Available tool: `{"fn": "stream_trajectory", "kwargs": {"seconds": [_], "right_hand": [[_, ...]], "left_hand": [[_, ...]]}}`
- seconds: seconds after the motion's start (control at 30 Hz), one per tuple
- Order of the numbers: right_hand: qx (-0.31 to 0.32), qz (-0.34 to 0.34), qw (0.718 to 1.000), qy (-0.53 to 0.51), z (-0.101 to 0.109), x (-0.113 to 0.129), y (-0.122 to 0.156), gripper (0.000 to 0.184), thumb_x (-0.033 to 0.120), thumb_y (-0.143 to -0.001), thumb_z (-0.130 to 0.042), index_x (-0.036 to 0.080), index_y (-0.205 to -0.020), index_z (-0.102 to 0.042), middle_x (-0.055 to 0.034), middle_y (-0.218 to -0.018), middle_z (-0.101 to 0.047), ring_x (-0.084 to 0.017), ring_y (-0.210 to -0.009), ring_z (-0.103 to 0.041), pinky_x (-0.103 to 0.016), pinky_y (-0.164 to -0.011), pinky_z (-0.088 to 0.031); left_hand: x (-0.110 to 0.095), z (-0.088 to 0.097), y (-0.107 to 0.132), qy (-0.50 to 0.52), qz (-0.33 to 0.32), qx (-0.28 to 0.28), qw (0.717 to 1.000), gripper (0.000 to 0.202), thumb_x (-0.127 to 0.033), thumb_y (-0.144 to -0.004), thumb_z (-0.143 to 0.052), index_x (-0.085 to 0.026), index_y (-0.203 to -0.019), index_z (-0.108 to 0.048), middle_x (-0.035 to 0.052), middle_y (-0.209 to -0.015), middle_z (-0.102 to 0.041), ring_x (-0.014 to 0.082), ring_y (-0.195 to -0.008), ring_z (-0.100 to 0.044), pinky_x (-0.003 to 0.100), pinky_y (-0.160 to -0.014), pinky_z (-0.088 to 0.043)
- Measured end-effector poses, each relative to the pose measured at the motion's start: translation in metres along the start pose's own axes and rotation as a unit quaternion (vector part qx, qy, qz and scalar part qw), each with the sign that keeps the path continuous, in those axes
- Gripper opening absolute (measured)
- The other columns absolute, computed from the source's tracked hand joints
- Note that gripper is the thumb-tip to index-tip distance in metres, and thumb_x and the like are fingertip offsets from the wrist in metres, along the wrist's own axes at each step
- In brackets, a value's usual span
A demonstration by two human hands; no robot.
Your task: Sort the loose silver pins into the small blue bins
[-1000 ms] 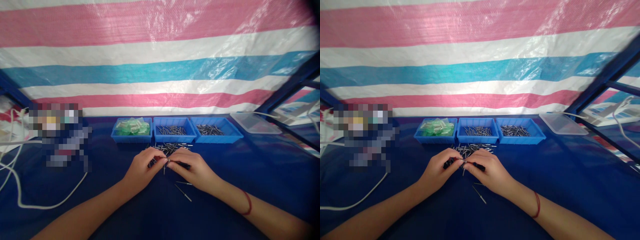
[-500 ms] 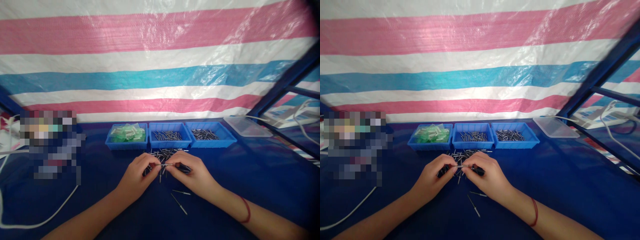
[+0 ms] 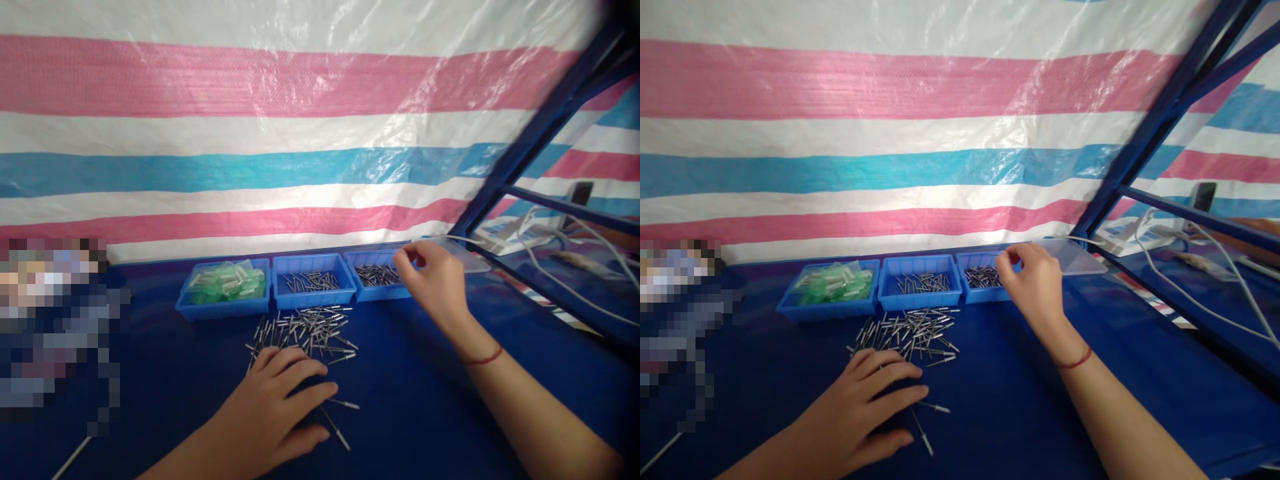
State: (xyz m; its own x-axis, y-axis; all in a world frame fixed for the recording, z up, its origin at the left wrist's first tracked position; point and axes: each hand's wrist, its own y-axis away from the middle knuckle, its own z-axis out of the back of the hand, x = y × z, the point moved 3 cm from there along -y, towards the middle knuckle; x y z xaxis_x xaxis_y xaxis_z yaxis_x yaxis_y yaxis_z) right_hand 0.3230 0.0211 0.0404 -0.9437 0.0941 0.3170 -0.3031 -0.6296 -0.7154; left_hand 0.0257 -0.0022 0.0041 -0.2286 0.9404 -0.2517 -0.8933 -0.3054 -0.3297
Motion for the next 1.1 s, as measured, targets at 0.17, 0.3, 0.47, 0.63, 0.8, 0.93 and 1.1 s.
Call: {"fn": "stream_trajectory", "kwargs": {"seconds": [0.17, 0.3, 0.47, 0.63, 0.8, 0.93, 1.1], "right_hand": [[0.043, -0.038, 0.990, 0.131, -0.006, -0.019, -0.004, 0.025, 0.035, -0.082, -0.051, 0.016, -0.084, -0.068, -0.0082, -0.079, -0.068, -0.026, -0.076, -0.060, -0.033, -0.064, -0.035], [0.068, -0.001, 0.997, 0.048, -0.009, -0.001, 0.002, 0.023, 0.034, -0.084, -0.051, 0.018, -0.084, -0.068, -0.0058, -0.078, -0.068, -0.023, -0.074, -0.060, -0.033, -0.068, -0.038], [0.127, 0.088, 0.985, -0.075, -0.012, 0.036, 0.020, 0.018, 0.029, -0.086, -0.053, 0.019, -0.083, -0.068, -0.0041, -0.078, -0.069, -0.020, -0.074, -0.060, -0.032, -0.073, -0.040], [0.221, 0.197, 0.944, -0.143, -0.007, 0.070, 0.038, 0.019, 0.025, -0.089, -0.049, 0.019, -0.080, -0.065, -0.0034, -0.077, -0.066, -0.017, -0.074, -0.058, -0.031, -0.073, -0.037], [0.381, 0.301, 0.861, -0.153, 0.002, 0.089, 0.054, 0.014, 0.023, -0.083, -0.057, 0.018, -0.070, -0.059, 0.0002, -0.067, -0.059, -0.013, -0.067, -0.052, -0.028, -0.064, -0.034], [0.451, 0.321, 0.821, -0.139, 0.005, 0.096, 0.063, 0.022, 0.035, -0.073, -0.071, 0.019, -0.069, -0.056, 0.0021, -0.068, -0.058, -0.014, -0.067, -0.053, -0.028, -0.062, -0.032], [0.446, 0.336, 0.817, -0.142, 0.000, 0.106, 0.077, 0.016, 0.035, -0.080, -0.066, 0.020, -0.081, -0.060, 0.0009, -0.074, -0.061, -0.015, -0.071, -0.055, -0.029, -0.063, -0.034]], "left_hand": [[0.000, -0.004, -0.001, -0.007, -0.011, -0.001, 1.000, 0.019, -0.030, -0.091, -0.056, -0.029, -0.109, -0.061, -0.0040, -0.111, -0.066, 0.0184, -0.107, -0.053, 0.035, -0.093, -0.028], [-0.003, -0.007, -0.003, -0.007, -0.009, -0.034, 0.999, 0.009, -0.029, -0.092, -0.056, -0.027, -0.097, -0.063, -0.0068, -0.098, -0.069, 0.0153, -0.098, -0.055, 0.034, -0.090, -0.027], [-0.005, -0.011, -0.004, -0.050, 0.001, -0.066, 0.997, 0.005, -0.028, -0.091, -0.059, -0.024, -0.089, -0.062, -0.0065, -0.087, -0.068, 0.0143, -0.089, -0.055, 0.034, -0.087, -0.027], [0.000, -0.015, -0.003, -0.119, 0.015, -0.064, 0.991, 0.005, -0.020, -0.091, -0.058, -0.022, -0.087, -0.060, -0.0039, -0.081, -0.065, 0.0151, -0.084, -0.053, 0.036, -0.082, -0.027], [0.002, -0.014, -0.005, -0.172, 0.050, -0.069, 0.981, 0.011, -0.018, -0.089, -0.056, -0.020, -0.079, -0.058, -0.0026, -0.073, -0.060, 0.0162, -0.078, -0.051, 0.037, -0.078, -0.028], [0.004, -0.013, -0.005, -0.191, 0.080, -0.055, 0.977, 0.015, -0.019, -0.092, -0.050, -0.020, -0.080, -0.058, -0.0009, -0.073, -0.059, 0.0183, -0.080, -0.050, 0.038, -0.079, -0.028], [0.007, -0.014, -0.003, -0.189, 0.114, -0.034, 0.975, 0.015, -0.017, -0.093, -0.045, -0.019, -0.085, -0.057, 0.0014, -0.079, -0.060, 0.0211, -0.080, -0.050, 0.038, -0.076, -0.029]]}}
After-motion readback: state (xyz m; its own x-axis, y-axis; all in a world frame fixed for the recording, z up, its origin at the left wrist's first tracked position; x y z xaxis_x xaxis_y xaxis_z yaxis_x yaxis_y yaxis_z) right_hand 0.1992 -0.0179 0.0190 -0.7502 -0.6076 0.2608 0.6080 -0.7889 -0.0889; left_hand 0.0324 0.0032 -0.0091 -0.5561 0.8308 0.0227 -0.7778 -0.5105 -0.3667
